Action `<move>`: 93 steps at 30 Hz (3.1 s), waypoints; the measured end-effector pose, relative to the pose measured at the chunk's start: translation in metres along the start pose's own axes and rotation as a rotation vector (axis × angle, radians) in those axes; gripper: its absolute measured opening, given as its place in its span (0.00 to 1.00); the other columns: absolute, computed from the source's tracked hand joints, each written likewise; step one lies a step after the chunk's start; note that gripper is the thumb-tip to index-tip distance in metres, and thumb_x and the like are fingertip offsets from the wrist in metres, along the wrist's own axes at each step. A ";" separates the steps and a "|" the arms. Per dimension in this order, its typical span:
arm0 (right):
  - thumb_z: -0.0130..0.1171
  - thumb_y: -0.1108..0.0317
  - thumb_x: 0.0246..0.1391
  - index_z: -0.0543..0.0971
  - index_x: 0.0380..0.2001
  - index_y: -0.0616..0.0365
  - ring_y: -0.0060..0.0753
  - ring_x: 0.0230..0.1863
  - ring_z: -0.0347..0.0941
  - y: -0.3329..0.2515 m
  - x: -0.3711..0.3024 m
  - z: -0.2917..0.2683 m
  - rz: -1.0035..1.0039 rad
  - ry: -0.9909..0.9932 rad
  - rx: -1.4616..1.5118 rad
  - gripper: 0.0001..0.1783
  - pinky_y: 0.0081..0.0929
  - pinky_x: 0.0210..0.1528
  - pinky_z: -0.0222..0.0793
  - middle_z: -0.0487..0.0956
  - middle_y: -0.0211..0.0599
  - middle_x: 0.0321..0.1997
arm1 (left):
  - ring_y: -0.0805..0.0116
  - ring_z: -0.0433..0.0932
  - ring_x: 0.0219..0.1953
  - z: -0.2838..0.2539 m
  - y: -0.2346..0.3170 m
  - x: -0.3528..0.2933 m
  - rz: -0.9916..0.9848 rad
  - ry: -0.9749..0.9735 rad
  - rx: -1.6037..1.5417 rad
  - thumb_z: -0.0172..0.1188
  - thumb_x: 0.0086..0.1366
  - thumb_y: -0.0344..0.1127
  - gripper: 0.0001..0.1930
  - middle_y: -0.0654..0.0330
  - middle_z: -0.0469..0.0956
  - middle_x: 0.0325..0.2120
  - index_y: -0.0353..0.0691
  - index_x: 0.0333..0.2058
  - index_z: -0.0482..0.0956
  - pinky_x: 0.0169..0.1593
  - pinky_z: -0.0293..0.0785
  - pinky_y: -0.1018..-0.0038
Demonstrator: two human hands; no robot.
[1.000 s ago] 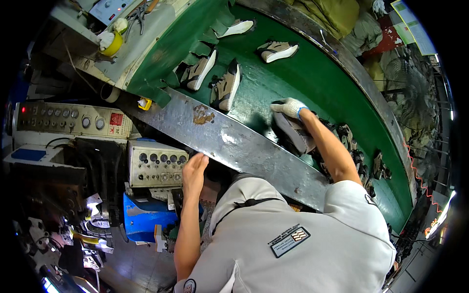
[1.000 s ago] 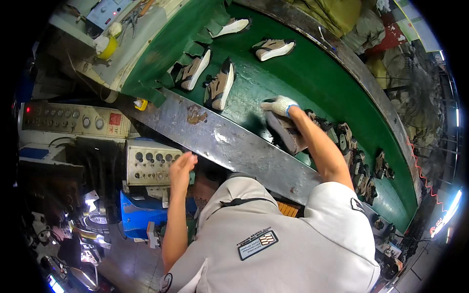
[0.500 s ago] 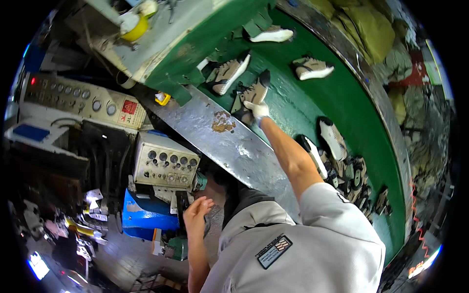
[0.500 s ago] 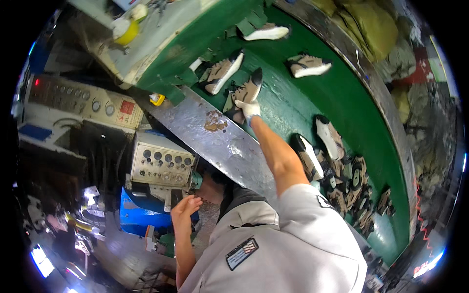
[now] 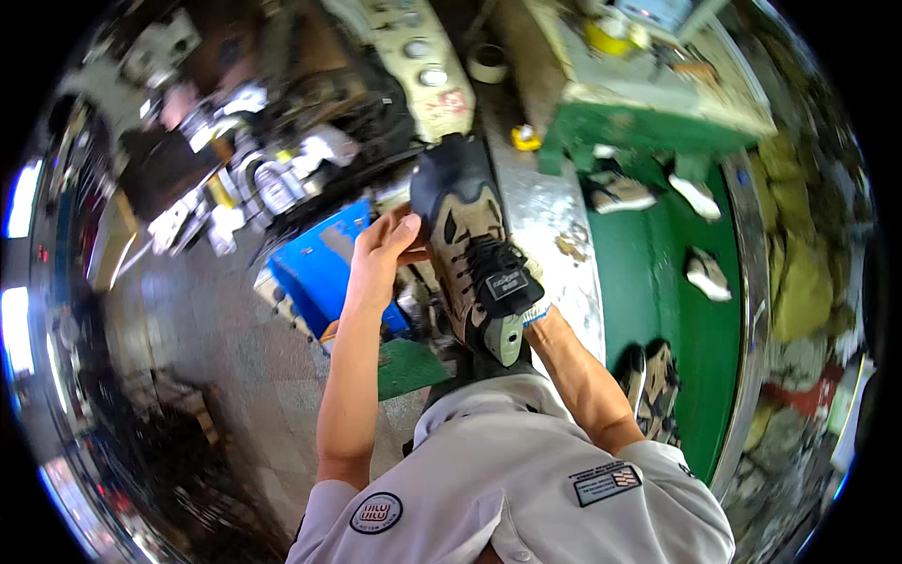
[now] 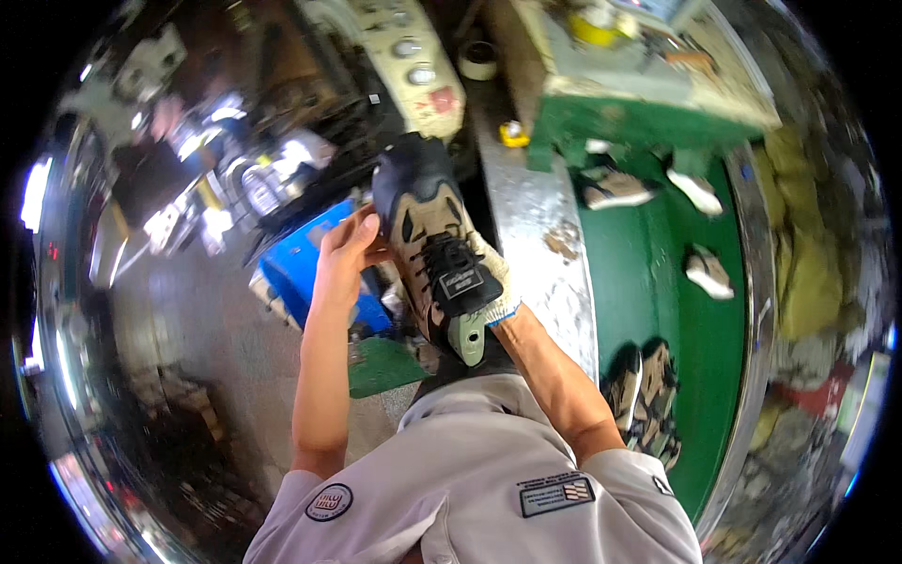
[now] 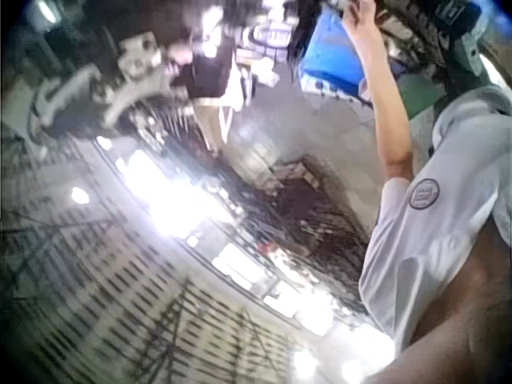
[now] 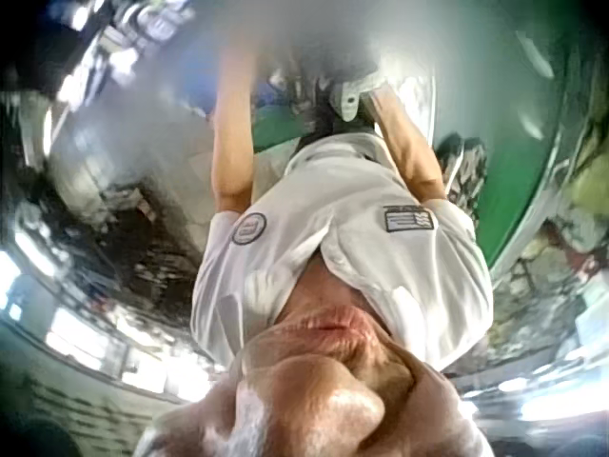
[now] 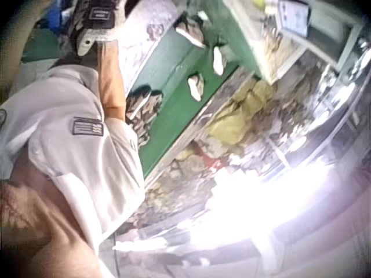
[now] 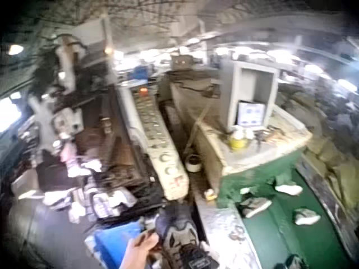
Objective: The person picks up a shoe upper from a conveyor belt, places it onto a lasting machine to shape the heel and toe, and then places the shaped shoe back onto the conveyor belt.
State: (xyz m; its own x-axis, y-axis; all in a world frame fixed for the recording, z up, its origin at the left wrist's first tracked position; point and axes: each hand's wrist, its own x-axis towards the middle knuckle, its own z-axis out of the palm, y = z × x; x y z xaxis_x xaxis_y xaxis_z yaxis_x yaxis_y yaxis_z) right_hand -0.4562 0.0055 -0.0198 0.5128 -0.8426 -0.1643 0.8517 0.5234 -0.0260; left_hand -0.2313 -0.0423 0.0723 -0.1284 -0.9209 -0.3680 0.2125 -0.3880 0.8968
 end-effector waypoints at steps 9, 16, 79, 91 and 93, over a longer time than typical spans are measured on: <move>0.59 0.55 0.63 0.71 0.62 0.59 0.36 0.47 0.82 0.111 0.092 0.060 0.104 0.190 -0.505 0.29 0.36 0.49 0.82 0.81 0.43 0.53 | 0.70 0.81 0.31 -0.146 -0.002 -0.048 0.130 0.527 -0.160 0.69 0.61 0.28 0.11 0.58 0.82 0.32 0.30 0.40 0.82 0.39 0.85 0.72; 0.49 0.59 0.70 0.68 0.66 0.58 0.36 0.47 0.82 0.148 0.164 0.068 0.103 0.035 -0.522 0.26 0.35 0.50 0.82 0.79 0.44 0.56 | 0.59 0.84 0.39 -0.190 0.013 -0.045 0.326 0.649 -0.276 0.65 0.59 0.21 0.20 0.47 0.81 0.42 0.23 0.51 0.76 0.45 0.86 0.65; 0.58 0.51 0.66 0.83 0.40 0.67 0.17 0.34 0.68 0.171 0.218 0.054 -0.280 0.259 -1.212 0.24 0.23 0.38 0.68 0.80 0.26 0.33 | 0.76 0.75 0.37 -0.191 -0.041 0.009 0.083 0.454 -0.214 0.40 0.78 0.54 0.27 0.65 0.82 0.37 0.37 0.47 0.81 0.44 0.70 0.76; 0.54 0.47 0.67 0.70 0.61 0.72 0.43 0.45 0.83 0.066 0.074 -0.013 -0.349 0.535 -1.031 0.35 0.37 0.42 0.81 0.80 0.57 0.53 | 0.61 0.73 0.57 -0.128 -0.006 -0.060 0.500 0.635 0.335 0.61 0.70 0.47 0.39 0.50 0.72 0.58 0.30 0.69 0.55 0.62 0.64 0.69; 0.57 0.49 0.65 0.68 0.61 0.73 0.44 0.44 0.83 0.048 0.035 -0.034 -0.406 0.640 -0.951 0.37 0.37 0.39 0.81 0.80 0.58 0.53 | 0.54 0.72 0.56 -0.110 0.002 -0.055 0.440 0.710 0.522 0.68 0.64 0.46 0.42 0.45 0.72 0.56 0.28 0.67 0.57 0.63 0.63 0.66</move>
State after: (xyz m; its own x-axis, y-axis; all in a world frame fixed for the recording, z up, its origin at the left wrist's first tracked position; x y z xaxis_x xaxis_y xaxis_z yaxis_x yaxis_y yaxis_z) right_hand -0.4010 0.0052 -0.0599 -0.1474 -0.8924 -0.4266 0.3808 0.3468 -0.8571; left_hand -0.1170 0.0037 0.0677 0.5077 -0.8537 0.1160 -0.3747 -0.0975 0.9220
